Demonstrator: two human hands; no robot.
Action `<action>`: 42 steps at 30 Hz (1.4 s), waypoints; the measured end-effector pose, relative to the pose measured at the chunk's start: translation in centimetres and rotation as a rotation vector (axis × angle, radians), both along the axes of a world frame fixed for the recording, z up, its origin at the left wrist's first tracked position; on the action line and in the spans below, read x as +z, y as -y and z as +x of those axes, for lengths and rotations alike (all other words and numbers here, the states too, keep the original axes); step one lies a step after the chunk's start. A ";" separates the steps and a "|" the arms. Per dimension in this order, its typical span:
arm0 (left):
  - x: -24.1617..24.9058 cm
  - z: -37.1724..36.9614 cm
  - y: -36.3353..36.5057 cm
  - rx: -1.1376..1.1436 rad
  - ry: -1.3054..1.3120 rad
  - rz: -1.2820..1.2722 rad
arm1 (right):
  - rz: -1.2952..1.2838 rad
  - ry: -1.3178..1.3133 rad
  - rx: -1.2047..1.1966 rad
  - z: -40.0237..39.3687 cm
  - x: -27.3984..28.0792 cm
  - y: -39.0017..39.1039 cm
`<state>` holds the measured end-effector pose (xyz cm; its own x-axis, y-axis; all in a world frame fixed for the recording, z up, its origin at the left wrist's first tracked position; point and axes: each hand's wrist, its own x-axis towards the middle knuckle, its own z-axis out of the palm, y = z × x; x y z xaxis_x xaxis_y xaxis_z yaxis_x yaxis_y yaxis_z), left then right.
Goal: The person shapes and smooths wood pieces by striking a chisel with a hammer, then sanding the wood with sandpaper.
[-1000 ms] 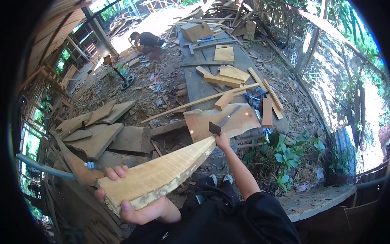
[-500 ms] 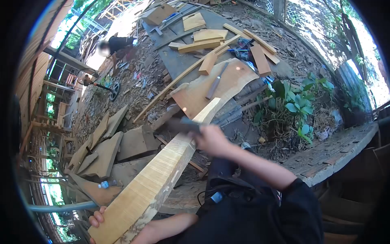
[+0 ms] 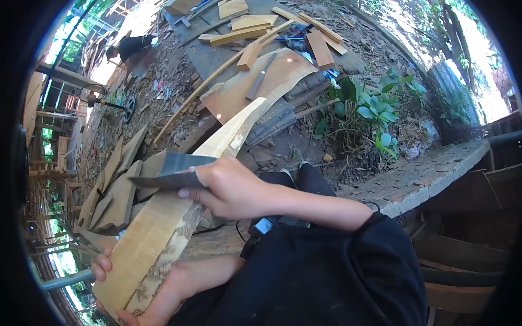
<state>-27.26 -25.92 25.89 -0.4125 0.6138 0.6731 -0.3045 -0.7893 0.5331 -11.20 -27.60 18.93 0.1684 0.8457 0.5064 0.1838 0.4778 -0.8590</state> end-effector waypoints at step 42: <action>1.8 2.9 -1.4 0.067 0.220 0.084 | -0.541 0.187 -0.348 8.4 -15.2 -9.2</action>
